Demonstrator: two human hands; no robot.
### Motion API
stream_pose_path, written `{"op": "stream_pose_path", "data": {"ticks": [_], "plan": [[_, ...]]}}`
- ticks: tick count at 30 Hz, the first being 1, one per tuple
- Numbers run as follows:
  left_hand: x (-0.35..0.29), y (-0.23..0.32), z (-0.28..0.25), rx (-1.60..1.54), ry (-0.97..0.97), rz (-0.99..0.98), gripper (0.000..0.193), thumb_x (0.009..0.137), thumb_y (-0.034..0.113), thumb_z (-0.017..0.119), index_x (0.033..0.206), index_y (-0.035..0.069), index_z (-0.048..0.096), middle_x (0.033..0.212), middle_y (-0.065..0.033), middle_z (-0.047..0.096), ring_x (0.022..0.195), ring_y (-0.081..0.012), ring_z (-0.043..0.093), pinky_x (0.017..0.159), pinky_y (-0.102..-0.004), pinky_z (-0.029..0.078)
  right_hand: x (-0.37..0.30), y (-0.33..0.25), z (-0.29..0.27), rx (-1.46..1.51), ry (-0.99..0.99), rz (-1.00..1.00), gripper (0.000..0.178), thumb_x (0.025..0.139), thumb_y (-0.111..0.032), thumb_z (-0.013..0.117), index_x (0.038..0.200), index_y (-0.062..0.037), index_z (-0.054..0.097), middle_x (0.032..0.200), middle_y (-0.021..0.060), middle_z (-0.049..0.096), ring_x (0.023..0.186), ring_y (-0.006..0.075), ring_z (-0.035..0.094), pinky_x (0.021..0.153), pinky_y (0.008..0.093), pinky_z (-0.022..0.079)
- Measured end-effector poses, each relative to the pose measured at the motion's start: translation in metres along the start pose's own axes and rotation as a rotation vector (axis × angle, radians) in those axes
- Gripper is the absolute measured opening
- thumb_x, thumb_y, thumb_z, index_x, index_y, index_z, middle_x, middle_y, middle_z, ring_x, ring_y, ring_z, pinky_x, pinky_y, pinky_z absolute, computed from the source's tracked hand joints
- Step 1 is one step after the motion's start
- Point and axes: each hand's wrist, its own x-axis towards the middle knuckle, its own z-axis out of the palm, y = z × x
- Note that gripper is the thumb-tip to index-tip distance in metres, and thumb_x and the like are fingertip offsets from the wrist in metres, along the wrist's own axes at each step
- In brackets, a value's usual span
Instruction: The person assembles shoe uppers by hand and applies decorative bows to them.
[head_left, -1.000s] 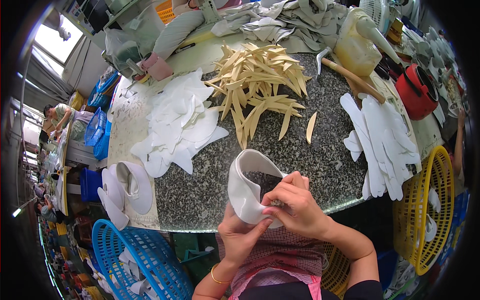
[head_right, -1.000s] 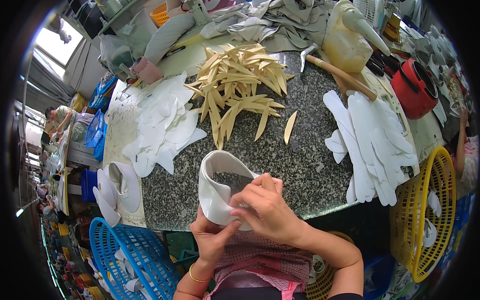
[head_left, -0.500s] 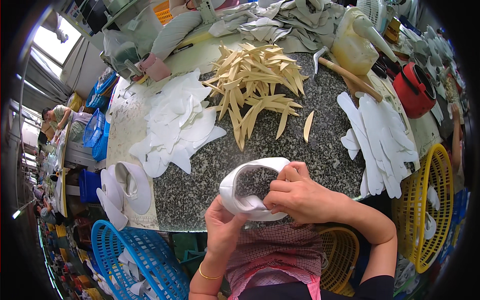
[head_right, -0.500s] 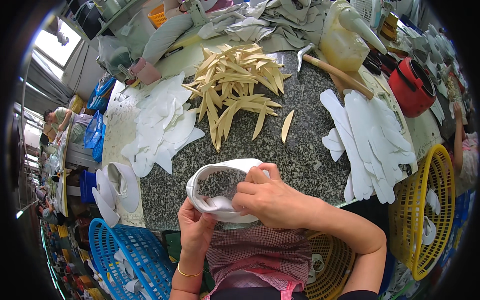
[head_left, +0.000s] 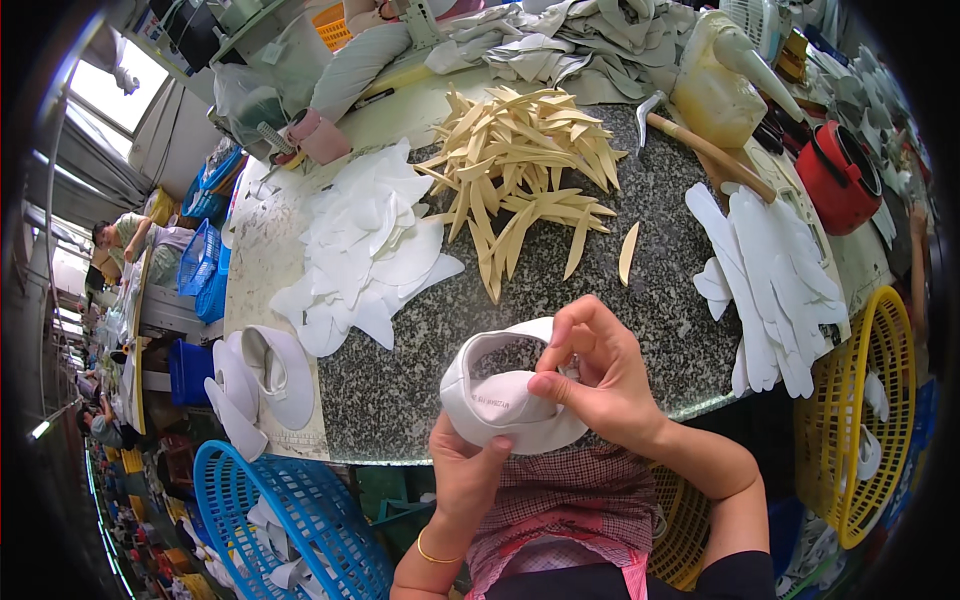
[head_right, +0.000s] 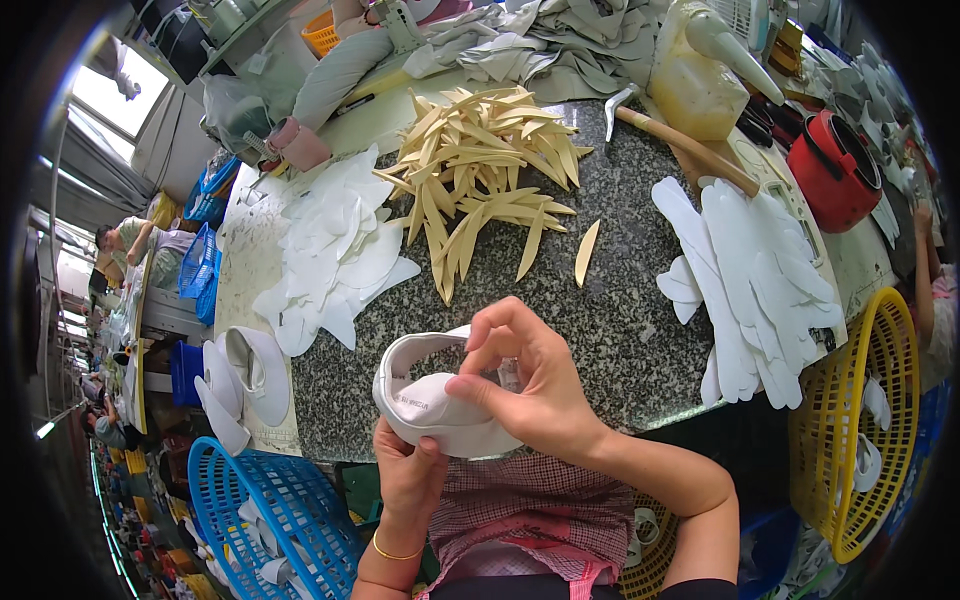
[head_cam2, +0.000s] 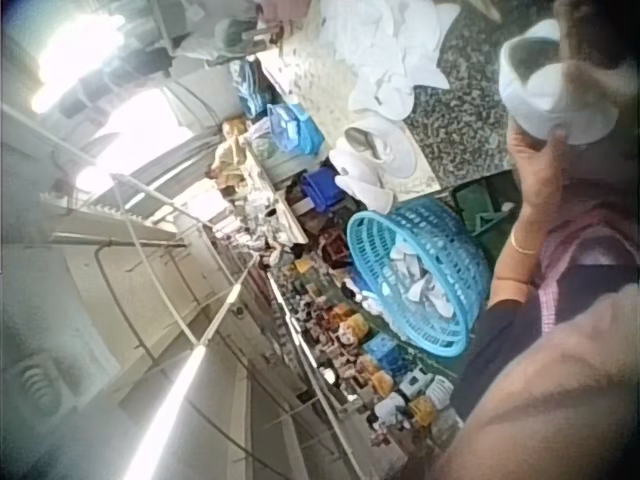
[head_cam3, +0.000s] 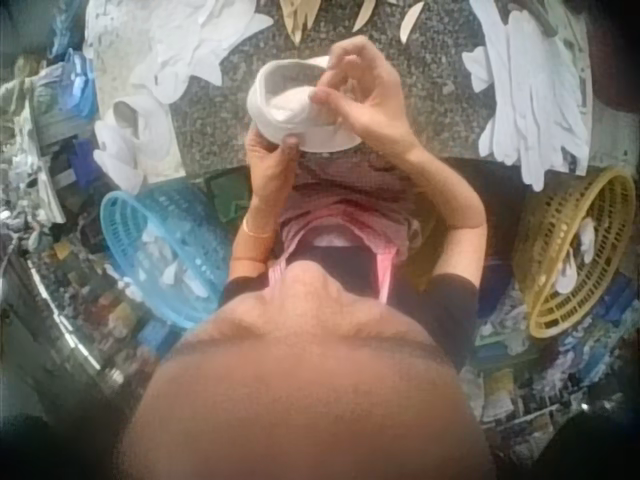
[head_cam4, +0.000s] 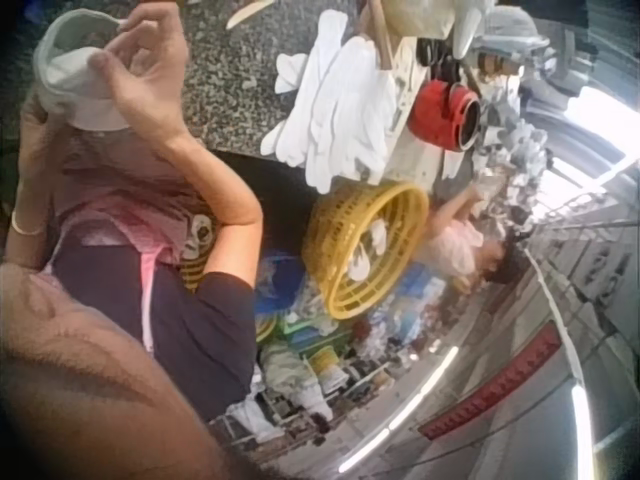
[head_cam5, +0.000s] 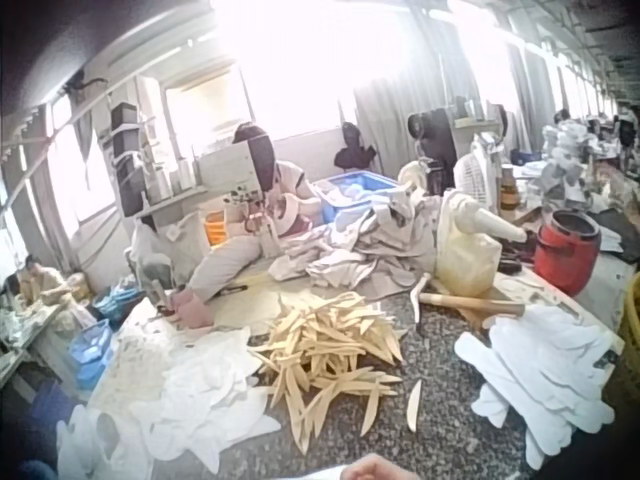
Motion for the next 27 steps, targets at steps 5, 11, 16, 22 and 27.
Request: {"op": "stream_pose_path", "data": {"ticks": [5,11,16,22,27], "plan": [[-0.006,-0.006,0.0,-0.031,0.026,-0.085,0.06,0.085,0.014,0.084,0.134,-0.001,0.053,0.128,-0.0104,0.065,0.117,-0.0207,0.064,0.104,-0.0379,0.051,0.009,0.004,0.007,-0.37,0.001,-0.157,0.031,0.081,0.0,0.08,0.101,-0.0075,0.058,0.09,0.0025,0.067,0.087,0.0131,0.064,0.082,0.0295,0.049],[-0.013,-0.005,-0.008,-0.055,0.072,-0.046,0.059,0.086,0.014,0.082,0.135,-0.001,0.052,0.127,-0.0111,0.065,0.117,-0.0223,0.064,0.103,-0.04,0.052,0.002,0.013,0.017,-0.672,0.02,-0.301,0.022,0.079,0.0,0.078,0.098,-0.0067,0.071,0.098,0.0027,0.071,0.093,0.021,0.064,0.085,0.0351,0.049],[-0.014,-0.012,-0.011,-0.081,0.163,-0.039,0.058,0.086,0.02,0.083,0.132,0.0,0.053,0.125,-0.0116,0.065,0.116,-0.0233,0.065,0.103,-0.042,0.054,-0.033,0.035,-0.001,-0.696,0.114,-0.516,0.019,0.08,-0.017,0.082,0.098,-0.0139,0.076,0.091,-0.0017,0.072,0.091,0.0171,0.065,0.089,0.0344,0.042],[-0.018,-0.009,-0.015,-0.076,0.166,-0.051,0.056,0.086,0.021,0.084,0.13,0.001,0.054,0.12,-0.0106,0.067,0.109,-0.0215,0.068,0.098,-0.0384,0.056,-0.035,0.034,0.004,-0.789,-0.002,-0.496,0.02,0.077,-0.028,0.085,0.094,-0.0194,0.078,0.088,-0.0082,0.07,0.094,0.0136,0.063,0.095,0.0375,0.033],[-0.02,-0.012,-0.016,-0.118,0.138,-0.006,0.053,0.085,0.006,0.082,0.13,-0.001,0.055,0.119,-0.0104,0.067,0.109,-0.0206,0.067,0.097,-0.0369,0.055,-0.03,0.026,-0.003,-0.775,-0.115,-0.432,0.02,0.075,-0.03,0.087,0.087,-0.0187,0.078,0.083,-0.0107,0.07,0.088,0.0155,0.053,0.089,0.0362,0.032]]}}
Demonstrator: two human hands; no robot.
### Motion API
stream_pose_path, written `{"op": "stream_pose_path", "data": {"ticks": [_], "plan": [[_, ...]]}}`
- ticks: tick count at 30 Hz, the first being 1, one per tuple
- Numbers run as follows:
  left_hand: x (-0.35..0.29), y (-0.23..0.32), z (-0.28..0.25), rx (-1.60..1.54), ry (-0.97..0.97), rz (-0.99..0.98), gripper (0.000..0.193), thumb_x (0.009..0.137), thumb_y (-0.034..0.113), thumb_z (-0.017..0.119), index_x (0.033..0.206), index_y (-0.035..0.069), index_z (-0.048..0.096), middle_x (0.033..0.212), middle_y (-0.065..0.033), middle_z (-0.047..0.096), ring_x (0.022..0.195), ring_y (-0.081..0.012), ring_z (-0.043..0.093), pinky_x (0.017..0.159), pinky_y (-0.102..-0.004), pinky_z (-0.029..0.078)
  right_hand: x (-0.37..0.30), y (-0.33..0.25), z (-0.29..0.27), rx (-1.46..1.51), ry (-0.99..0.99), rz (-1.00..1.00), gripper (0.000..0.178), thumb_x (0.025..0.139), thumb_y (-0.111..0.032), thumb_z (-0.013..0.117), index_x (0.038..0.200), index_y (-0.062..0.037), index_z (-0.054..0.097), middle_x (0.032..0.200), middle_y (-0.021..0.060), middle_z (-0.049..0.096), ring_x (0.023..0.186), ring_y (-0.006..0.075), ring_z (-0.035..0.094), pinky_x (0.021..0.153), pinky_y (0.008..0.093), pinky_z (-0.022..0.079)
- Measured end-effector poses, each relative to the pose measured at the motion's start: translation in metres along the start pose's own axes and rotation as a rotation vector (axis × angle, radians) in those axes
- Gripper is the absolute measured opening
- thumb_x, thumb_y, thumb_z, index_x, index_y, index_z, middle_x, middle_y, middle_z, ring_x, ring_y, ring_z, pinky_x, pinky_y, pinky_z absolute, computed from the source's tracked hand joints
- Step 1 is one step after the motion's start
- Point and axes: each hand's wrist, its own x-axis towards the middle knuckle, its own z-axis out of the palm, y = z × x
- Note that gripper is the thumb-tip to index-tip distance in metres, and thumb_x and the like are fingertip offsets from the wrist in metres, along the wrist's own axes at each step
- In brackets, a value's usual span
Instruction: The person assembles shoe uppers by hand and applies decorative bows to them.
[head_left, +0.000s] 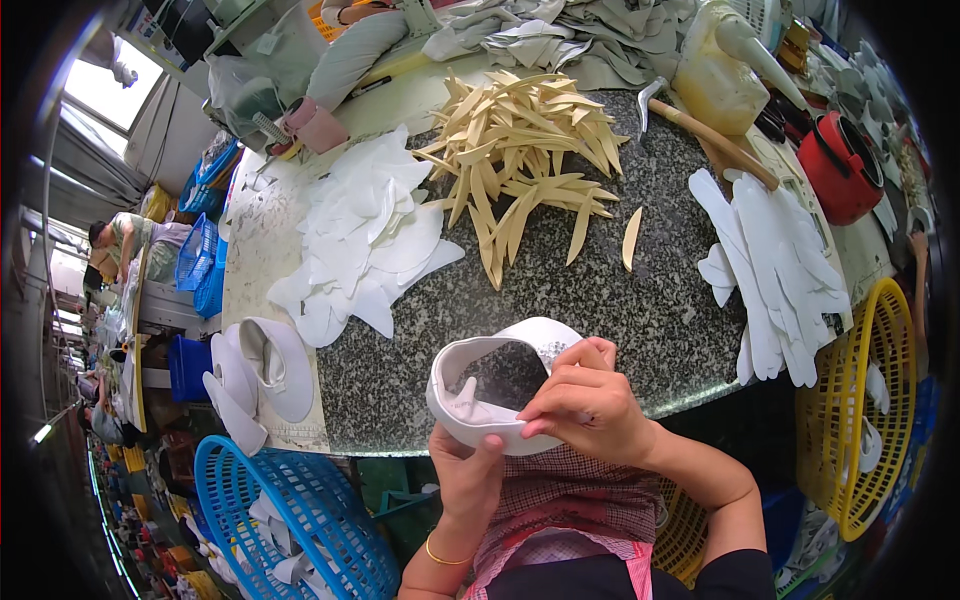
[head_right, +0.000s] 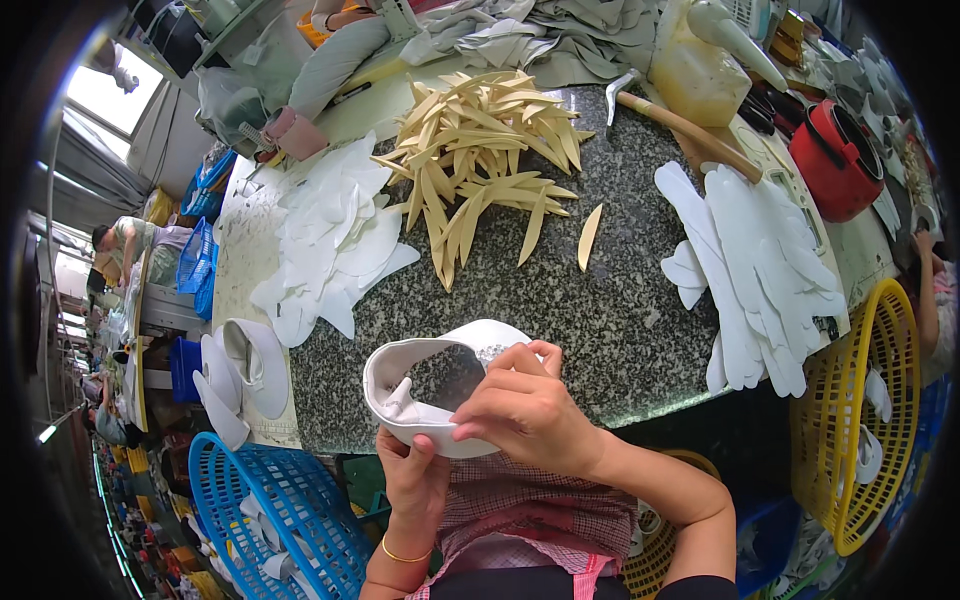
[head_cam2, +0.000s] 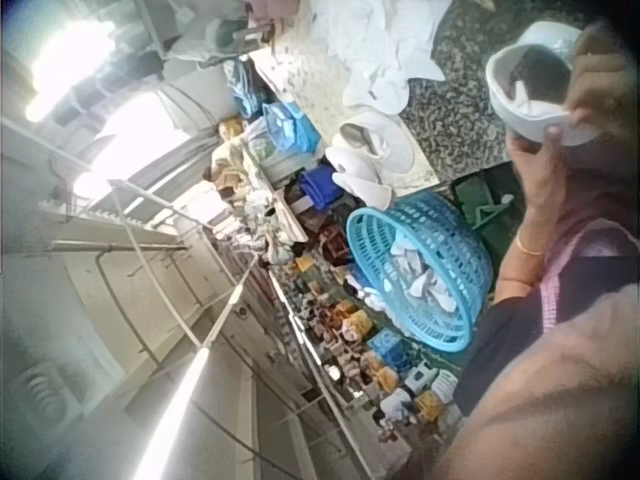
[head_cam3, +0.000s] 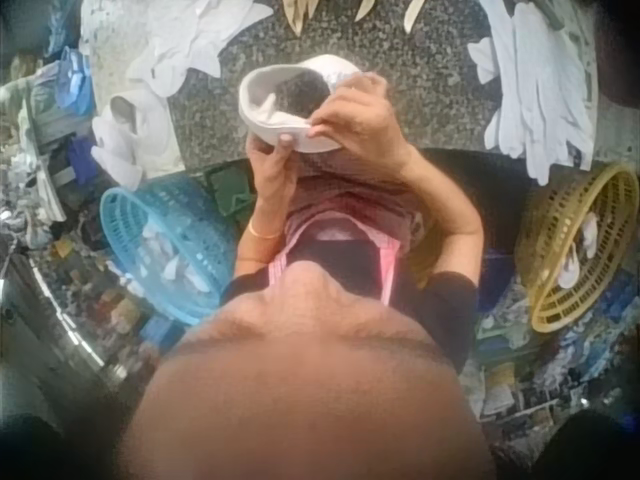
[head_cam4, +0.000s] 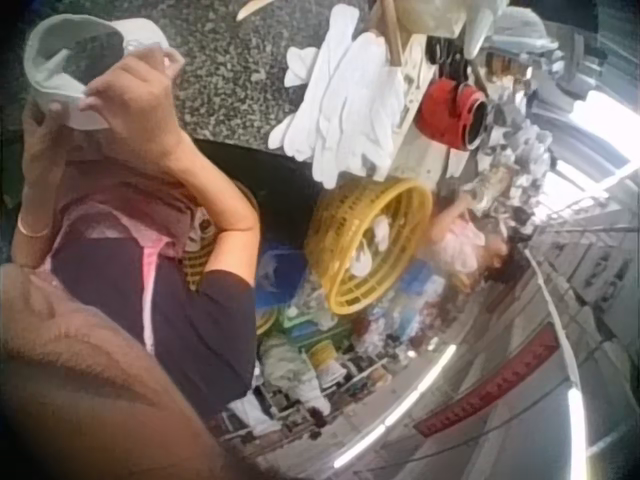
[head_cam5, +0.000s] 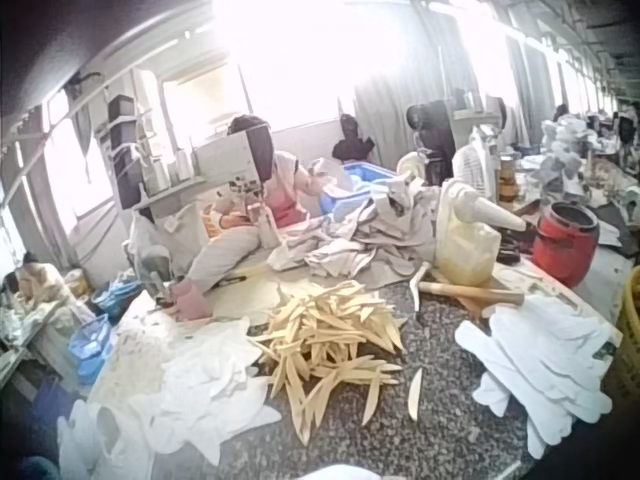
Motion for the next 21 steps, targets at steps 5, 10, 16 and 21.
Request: {"op": "stream_pose_path", "data": {"ticks": [5,10,16,21], "plan": [[-0.001,0.0,-0.002,0.066,-0.056,0.039,0.056,0.084,0.008,0.084,0.131,-0.002,0.055,0.117,-0.0093,0.067,0.106,-0.0182,0.067,0.095,-0.035,0.055,0.005,-0.004,-0.012,0.034,-0.096,-0.001,0.014,0.082,-0.025,0.082,0.09,-0.0171,0.072,0.085,-0.0065,0.062,0.095,0.0196,0.052,0.092,0.0411,0.03],[0.004,-0.007,0.003,0.023,-0.198,0.085,0.056,0.084,0.015,0.085,0.129,-0.002,0.057,0.117,-0.0085,0.067,0.105,-0.0169,0.066,0.093,-0.0346,0.056,0.008,0.005,-0.035,0.073,-0.269,-0.014,0.014,0.085,-0.025,0.077,0.093,-0.0177,0.068,0.087,-0.0048,0.058,0.095,0.021,0.05,0.092,0.0397,0.031],[0.004,-0.011,0.009,-0.082,-0.177,-0.019,0.048,0.083,0.02,0.086,0.12,-0.002,0.064,0.115,-0.0086,0.07,0.105,-0.0191,0.068,0.096,-0.0372,0.055,0.018,-0.002,-0.043,-0.021,-0.236,-0.021,0.016,0.092,-0.03,0.071,0.095,-0.0146,0.068,0.095,0.004,0.061,0.103,0.0278,0.05,0.101,0.0426,0.033],[0.007,-0.006,0.008,-0.017,-0.242,-0.048,0.056,0.08,0.03,0.087,0.125,0.007,0.065,0.125,-0.006,0.068,0.116,-0.0203,0.065,0.104,-0.0415,0.053,0.032,-0.016,-0.028,0.132,-0.212,0.064,0.022,0.092,-0.03,0.071,0.098,-0.0089,0.068,0.1,0.0065,0.063,0.107,0.0288,0.049,0.102,0.0436,0.034]]}}
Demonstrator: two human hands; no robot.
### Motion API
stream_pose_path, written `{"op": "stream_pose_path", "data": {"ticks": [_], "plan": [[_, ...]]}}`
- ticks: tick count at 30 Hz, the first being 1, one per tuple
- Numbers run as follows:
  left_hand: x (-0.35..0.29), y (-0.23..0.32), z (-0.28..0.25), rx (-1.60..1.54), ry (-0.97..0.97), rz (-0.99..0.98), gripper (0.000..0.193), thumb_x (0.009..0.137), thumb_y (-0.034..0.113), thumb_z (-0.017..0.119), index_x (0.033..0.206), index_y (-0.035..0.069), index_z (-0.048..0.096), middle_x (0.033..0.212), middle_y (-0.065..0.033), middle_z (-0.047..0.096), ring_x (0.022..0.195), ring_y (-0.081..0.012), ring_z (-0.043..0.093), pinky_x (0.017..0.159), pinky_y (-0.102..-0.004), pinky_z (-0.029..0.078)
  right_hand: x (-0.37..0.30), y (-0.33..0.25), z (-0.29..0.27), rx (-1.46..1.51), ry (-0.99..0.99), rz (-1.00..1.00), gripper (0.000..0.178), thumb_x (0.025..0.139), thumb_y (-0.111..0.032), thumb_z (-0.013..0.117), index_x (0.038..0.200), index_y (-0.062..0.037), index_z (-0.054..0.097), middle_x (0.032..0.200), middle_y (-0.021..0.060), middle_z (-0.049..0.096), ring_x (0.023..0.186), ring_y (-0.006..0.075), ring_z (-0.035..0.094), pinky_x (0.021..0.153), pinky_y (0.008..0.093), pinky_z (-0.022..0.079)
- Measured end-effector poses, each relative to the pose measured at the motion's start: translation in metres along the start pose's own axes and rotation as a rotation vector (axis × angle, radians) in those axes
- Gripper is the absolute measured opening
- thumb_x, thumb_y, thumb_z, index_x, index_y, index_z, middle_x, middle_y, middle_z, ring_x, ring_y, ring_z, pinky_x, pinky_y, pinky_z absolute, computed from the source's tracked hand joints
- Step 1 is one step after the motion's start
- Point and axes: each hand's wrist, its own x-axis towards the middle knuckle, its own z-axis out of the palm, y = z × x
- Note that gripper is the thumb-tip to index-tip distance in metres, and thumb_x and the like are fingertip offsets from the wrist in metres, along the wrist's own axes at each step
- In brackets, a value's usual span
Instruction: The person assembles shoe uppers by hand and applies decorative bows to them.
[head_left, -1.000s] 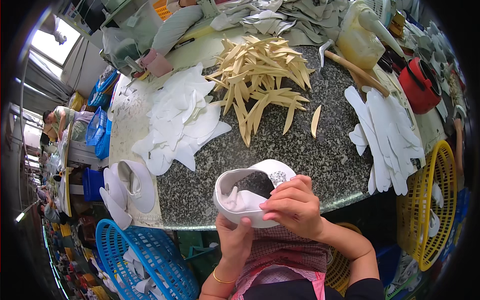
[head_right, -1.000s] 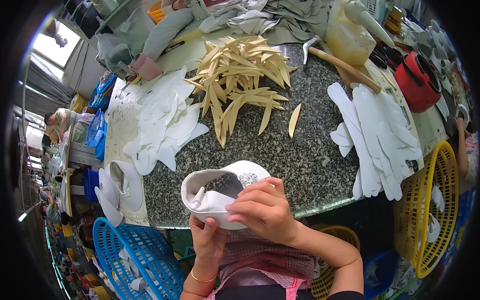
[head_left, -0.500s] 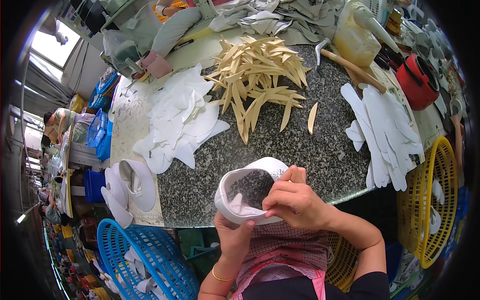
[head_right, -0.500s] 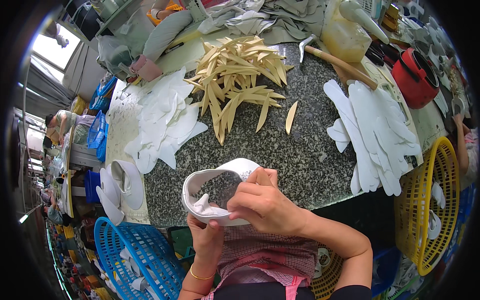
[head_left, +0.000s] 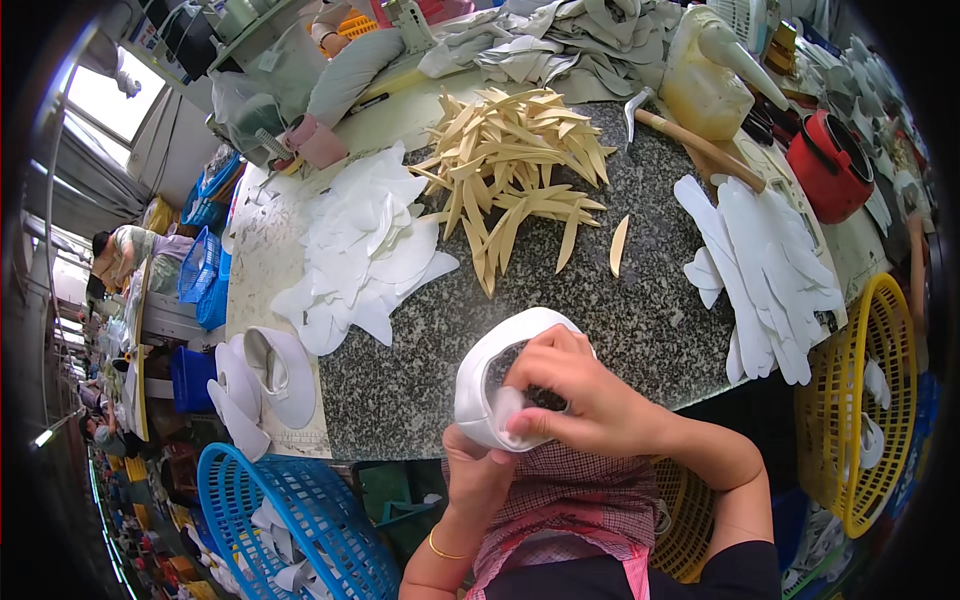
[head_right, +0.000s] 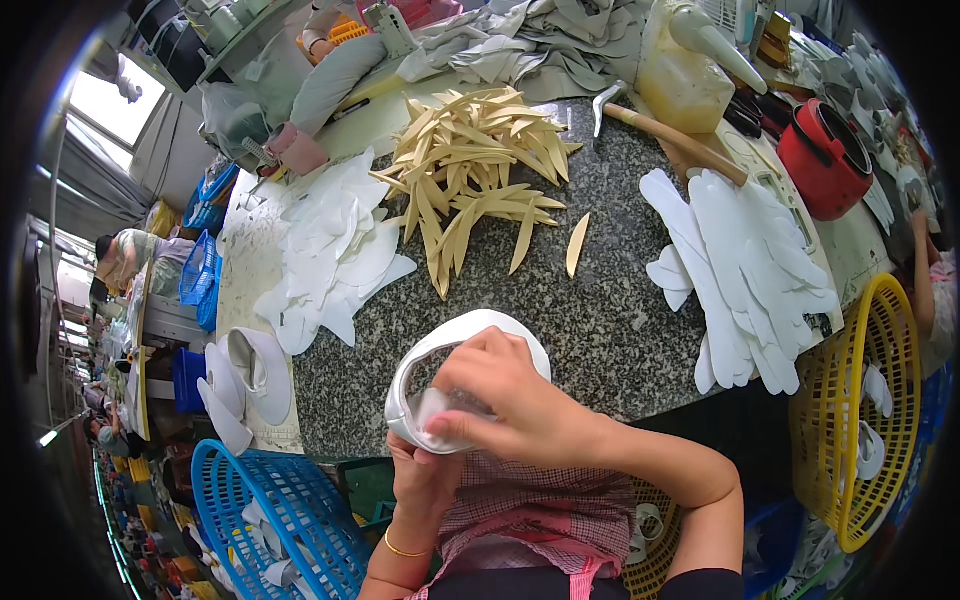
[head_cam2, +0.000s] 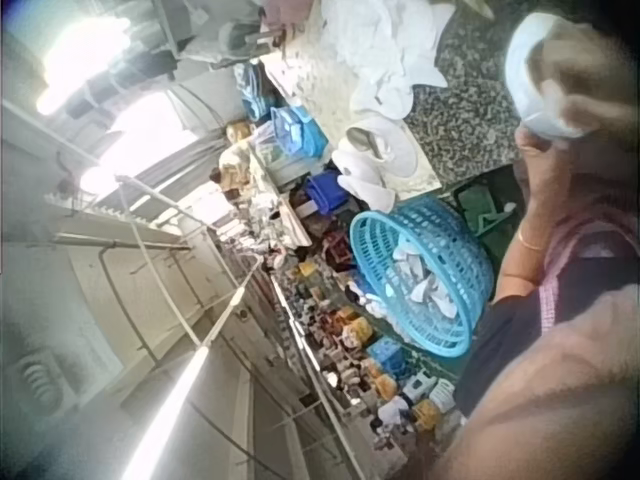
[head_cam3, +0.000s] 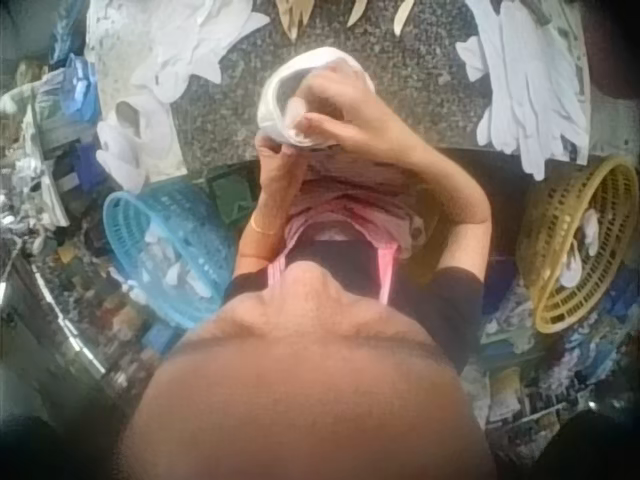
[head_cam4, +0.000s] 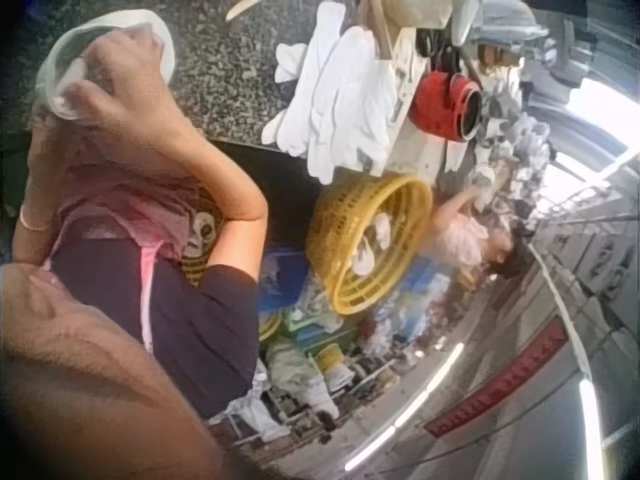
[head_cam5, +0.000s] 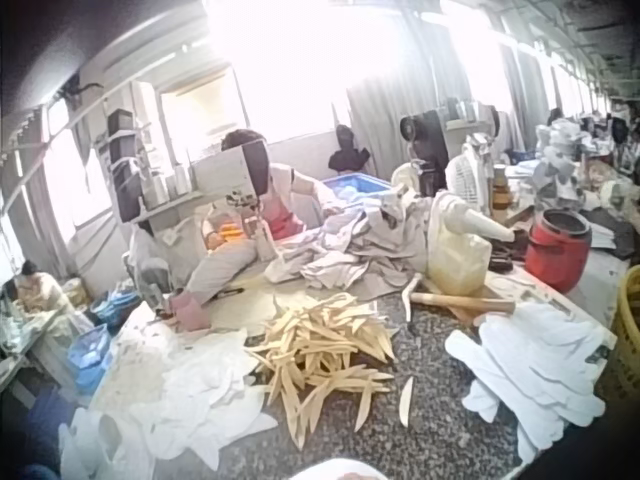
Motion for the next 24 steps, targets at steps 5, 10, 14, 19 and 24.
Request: {"op": "stream_pose_path", "data": {"ticks": [5,10,14,19,24], "plan": [[0.002,0.004,0.01,-0.007,0.072,-0.061,0.065,0.08,0.032,0.087,0.133,0.006,0.06,0.129,-0.0049,0.065,0.122,-0.0205,0.062,0.107,-0.0409,0.05,0.006,0.005,-0.001,0.177,0.062,0.202,0.025,0.084,-0.03,0.079,0.089,-0.0075,0.071,0.098,0.0055,0.064,0.104,0.025,0.049,0.101,0.0411,0.034],[0.0,-0.002,0.006,-0.05,0.048,-0.094,0.07,0.082,0.032,0.085,0.139,0.006,0.054,0.135,-0.005,0.062,0.125,-0.0196,0.06,0.11,-0.0406,0.049,0.012,0.006,0.016,0.008,0.059,0.121,0.022,0.082,-0.03,0.08,0.091,-0.0102,0.075,0.088,0.0004,0.066,0.099,0.0233,0.052,0.096,0.0408,0.036],[-0.002,-0.001,0.006,-0.135,0.109,-0.084,0.068,0.086,0.031,0.082,0.141,0.007,0.051,0.137,-0.0059,0.06,0.128,-0.0208,0.058,0.113,-0.0411,0.046,0.009,0.005,0.022,-0.157,0.307,0.085,0.017,0.083,-0.019,0.08,0.097,-0.0099,0.077,0.088,0.003,0.068,0.09,0.0234,0.061,0.085,0.0371,0.046],[-0.004,-0.007,0.003,-0.242,0.159,-0.085,0.07,0.089,0.032,0.079,0.145,0.008,0.046,0.138,-0.0072,0.059,0.128,-0.0229,0.057,0.111,-0.0425,0.047,-0.014,0.011,0.034,0.032,0.424,-0.079,0.023,0.076,-0.015,0.086,0.097,-0.0099,0.078,0.089,0.0045,0.072,0.081,0.0209,0.068,0.073,0.0308,0.05],[-0.003,-0.003,0.006,-0.254,0.171,-0.076,0.064,0.089,0.031,0.079,0.141,0.007,0.051,0.135,-0.006,0.06,0.124,-0.0209,0.059,0.11,-0.0412,0.047,-0.013,0.009,0.036,-0.077,0.356,-0.155,0.019,0.076,-0.017,0.086,0.091,-0.0102,0.078,0.079,0.0018,0.07,0.074,0.0186,0.067,0.072,0.0314,0.049]]}}
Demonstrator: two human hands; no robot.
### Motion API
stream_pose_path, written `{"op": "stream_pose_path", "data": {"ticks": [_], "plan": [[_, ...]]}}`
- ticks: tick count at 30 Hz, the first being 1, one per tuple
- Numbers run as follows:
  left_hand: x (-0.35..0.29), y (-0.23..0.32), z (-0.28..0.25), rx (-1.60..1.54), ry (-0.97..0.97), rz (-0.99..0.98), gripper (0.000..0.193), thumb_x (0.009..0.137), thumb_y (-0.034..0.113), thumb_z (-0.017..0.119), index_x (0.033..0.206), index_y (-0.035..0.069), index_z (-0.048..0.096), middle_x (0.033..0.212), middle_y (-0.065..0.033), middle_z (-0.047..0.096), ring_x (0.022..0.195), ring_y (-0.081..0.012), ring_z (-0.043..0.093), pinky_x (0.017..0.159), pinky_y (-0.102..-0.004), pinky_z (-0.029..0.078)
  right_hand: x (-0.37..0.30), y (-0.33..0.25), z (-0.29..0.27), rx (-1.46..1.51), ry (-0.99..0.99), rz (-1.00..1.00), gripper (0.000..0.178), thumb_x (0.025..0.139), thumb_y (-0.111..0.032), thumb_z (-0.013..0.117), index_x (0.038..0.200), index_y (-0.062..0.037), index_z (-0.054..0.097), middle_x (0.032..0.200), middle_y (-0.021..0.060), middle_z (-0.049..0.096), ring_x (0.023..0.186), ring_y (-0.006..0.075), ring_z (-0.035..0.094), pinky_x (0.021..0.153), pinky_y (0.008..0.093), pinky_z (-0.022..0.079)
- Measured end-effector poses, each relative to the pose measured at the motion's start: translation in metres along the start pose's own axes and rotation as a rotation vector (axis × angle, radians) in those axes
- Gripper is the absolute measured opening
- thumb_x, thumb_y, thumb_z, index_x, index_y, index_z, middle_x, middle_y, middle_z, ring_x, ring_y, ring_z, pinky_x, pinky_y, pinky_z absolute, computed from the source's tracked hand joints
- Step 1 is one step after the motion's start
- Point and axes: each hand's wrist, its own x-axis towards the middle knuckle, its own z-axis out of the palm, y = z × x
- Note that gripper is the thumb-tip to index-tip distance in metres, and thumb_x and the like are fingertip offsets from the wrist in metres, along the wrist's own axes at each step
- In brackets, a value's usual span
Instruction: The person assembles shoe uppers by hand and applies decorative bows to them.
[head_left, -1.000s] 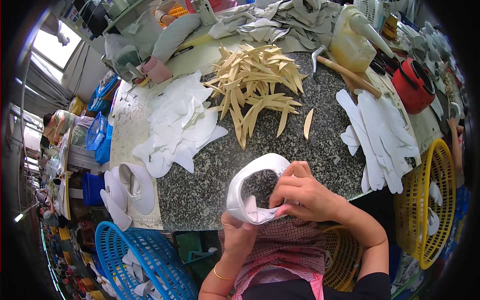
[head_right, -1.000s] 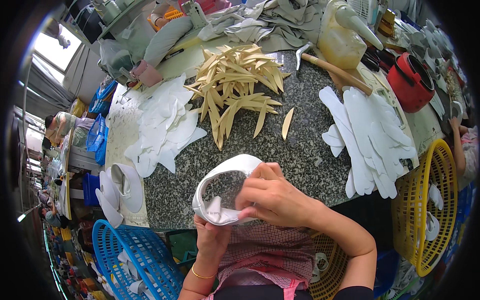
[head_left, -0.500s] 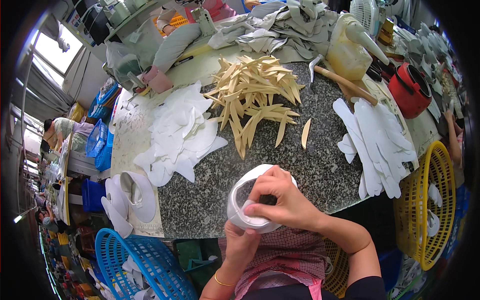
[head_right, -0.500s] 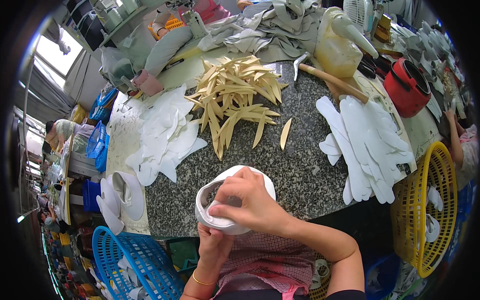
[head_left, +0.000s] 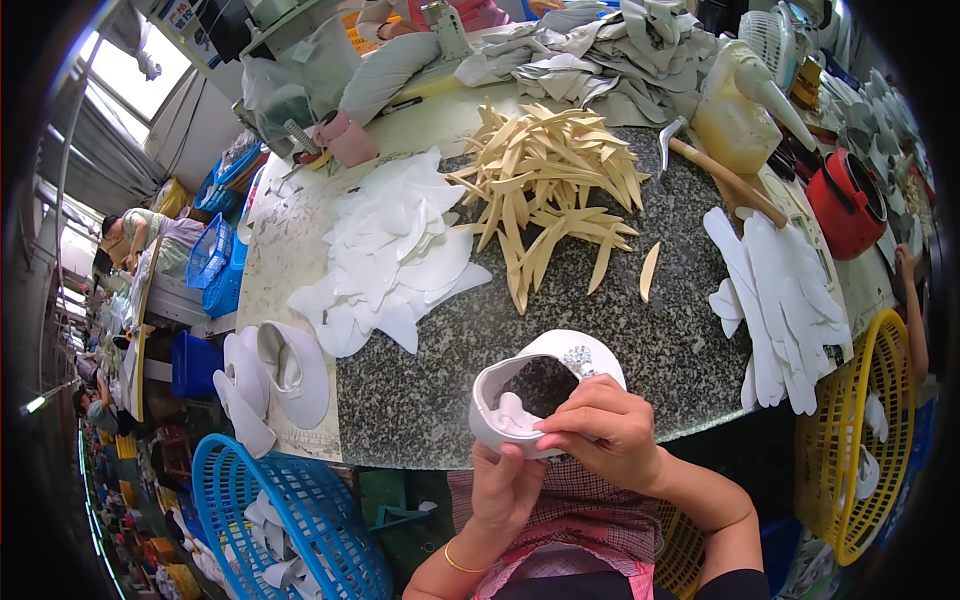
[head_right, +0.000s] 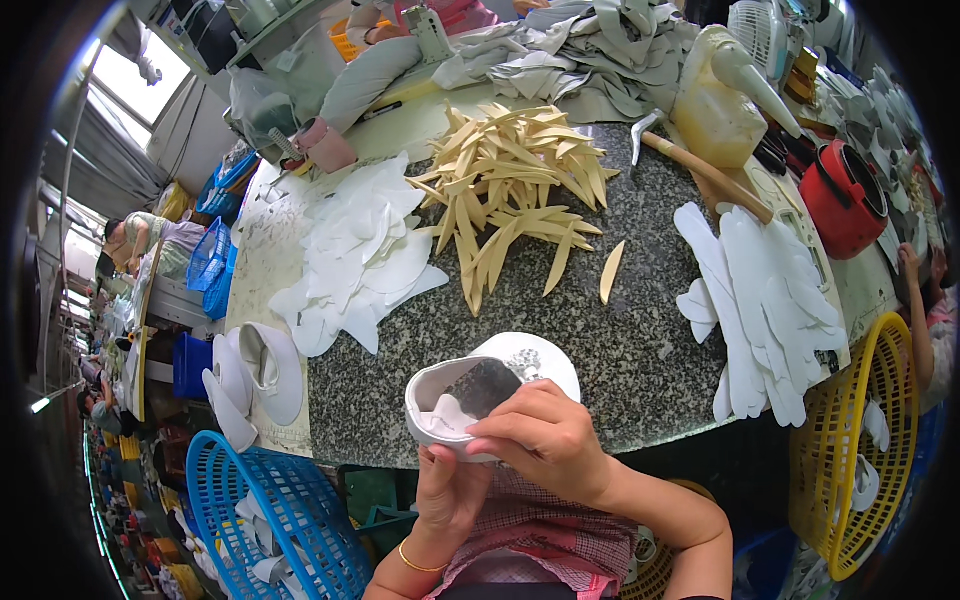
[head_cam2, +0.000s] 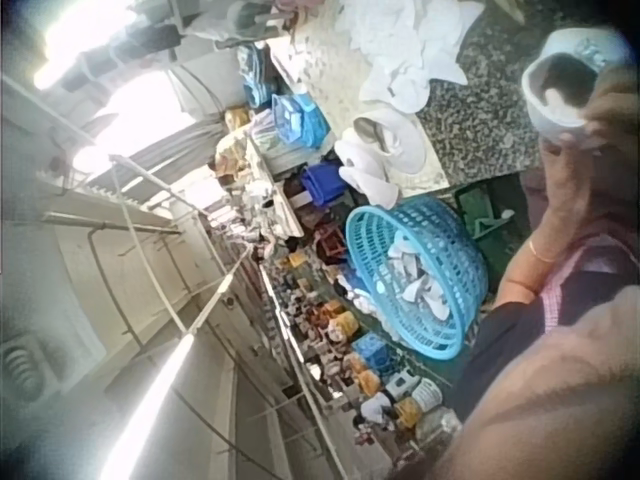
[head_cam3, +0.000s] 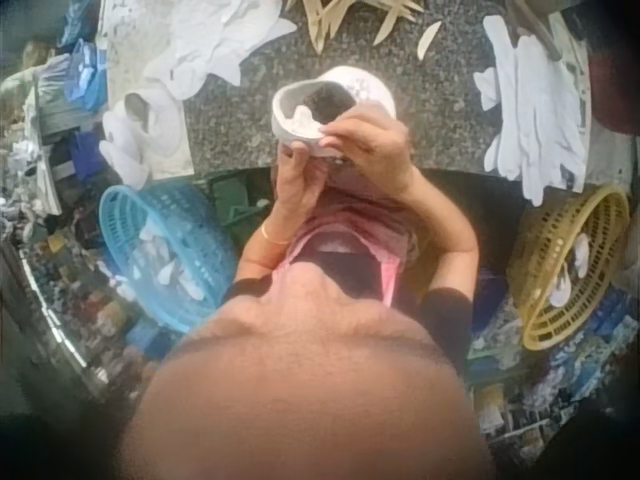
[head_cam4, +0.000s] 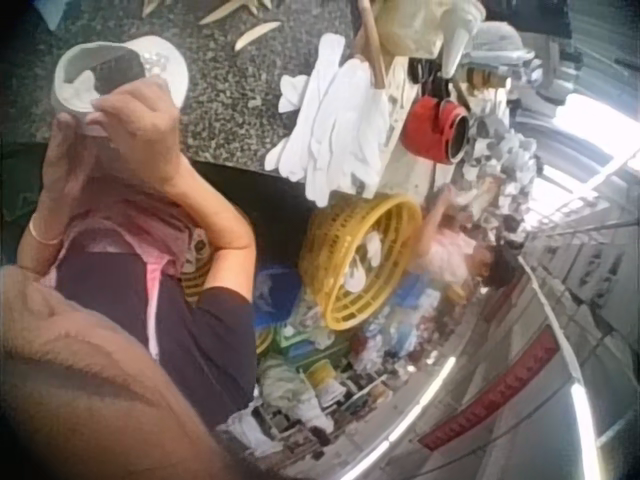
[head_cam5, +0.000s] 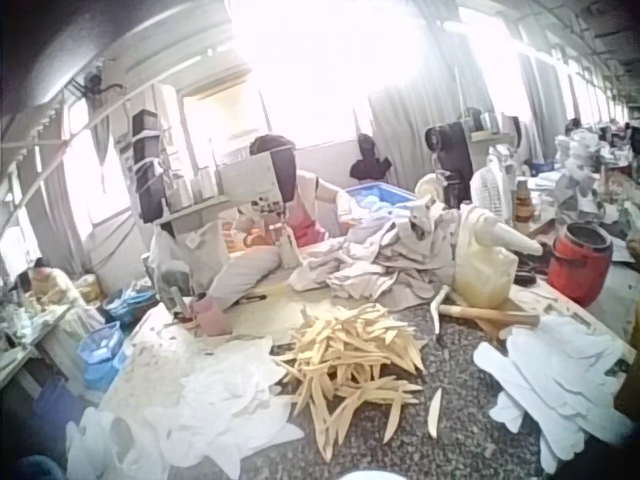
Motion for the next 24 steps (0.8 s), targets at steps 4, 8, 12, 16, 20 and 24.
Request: {"op": "stream_pose_path", "data": {"ticks": [4,8,12,16,20,24], "plan": [[-0.001,-0.007,-0.004,0.035,0.014,0.008,0.06,0.088,0.03,0.08,0.137,0.007,0.055,0.131,-0.004,0.063,0.122,-0.0198,0.06,0.109,-0.0397,0.046,0.0,-0.002,-0.007,-0.038,-0.124,-0.003,0.017,0.08,-0.012,0.081,0.094,-0.0081,0.073,0.085,0.0037,0.068,0.077,0.0221,0.065,0.073,0.0336,0.048],[-0.003,-0.009,0.002,0.057,0.024,0.031,0.054,0.087,0.029,0.081,0.132,0.008,0.059,0.127,-0.0033,0.065,0.12,-0.0182,0.061,0.106,-0.0386,0.047,0.002,-0.006,-0.013,-0.041,-0.268,0.0,0.019,0.083,-0.006,0.077,0.1,-0.0064,0.07,0.091,0.0058,0.066,0.082,0.0251,0.064,0.076,0.0354,0.048],[-0.005,-0.016,-0.001,0.024,-0.051,0.069,0.05,0.087,0.027,0.081,0.128,0.007,0.062,0.122,-0.0029,0.067,0.116,-0.0169,0.061,0.104,-0.0376,0.047,-0.007,-0.011,-0.01,0.027,-0.102,0.003,0.018,0.081,-0.005,0.078,0.098,-0.0059,0.07,0.089,0.0057,0.066,0.08,0.0257,0.064,0.074,0.0358,0.048],[-0.015,-0.003,0.014,0.335,0.034,0.108,0.029,0.092,0.007,0.075,0.119,-0.001,0.066,0.104,-0.0058,0.071,0.097,-0.0173,0.068,0.087,-0.0325,0.054,-0.011,-0.01,-0.021,0.016,-0.048,0.011,0.019,0.078,-0.007,0.082,0.094,-0.006,0.071,0.087,0.0058,0.067,0.077,0.0249,0.063,0.072,0.0356,0.049],[-0.045,0.018,-0.025,1.007,-0.101,0.111,0.029,0.093,0.005,0.072,0.121,-0.002,0.068,0.089,-0.0092,0.072,0.079,-0.0179,0.069,0.073,-0.029,0.055,-0.005,0.0,-0.041,-0.105,-0.014,-0.081,0.022,0.075,-0.008,0.084,0.093,-0.0066,0.071,0.085,0.0045,0.066,0.073,0.0223,0.063,0.07,0.034,0.047],[-0.107,0.017,-0.122,1.882,-0.373,-0.066,0.026,0.089,0.025,0.076,0.109,0.007,0.077,0.074,-0.0115,0.069,0.064,-0.0281,0.065,0.064,-0.0386,0.054,-0.007,0.007,-0.053,-0.153,-0.054,-0.089,0.021,0.075,-0.009,0.084,0.093,-0.0068,0.071,0.085,0.0035,0.065,0.074,0.0207,0.062,0.07,0.0335,0.046]]}}
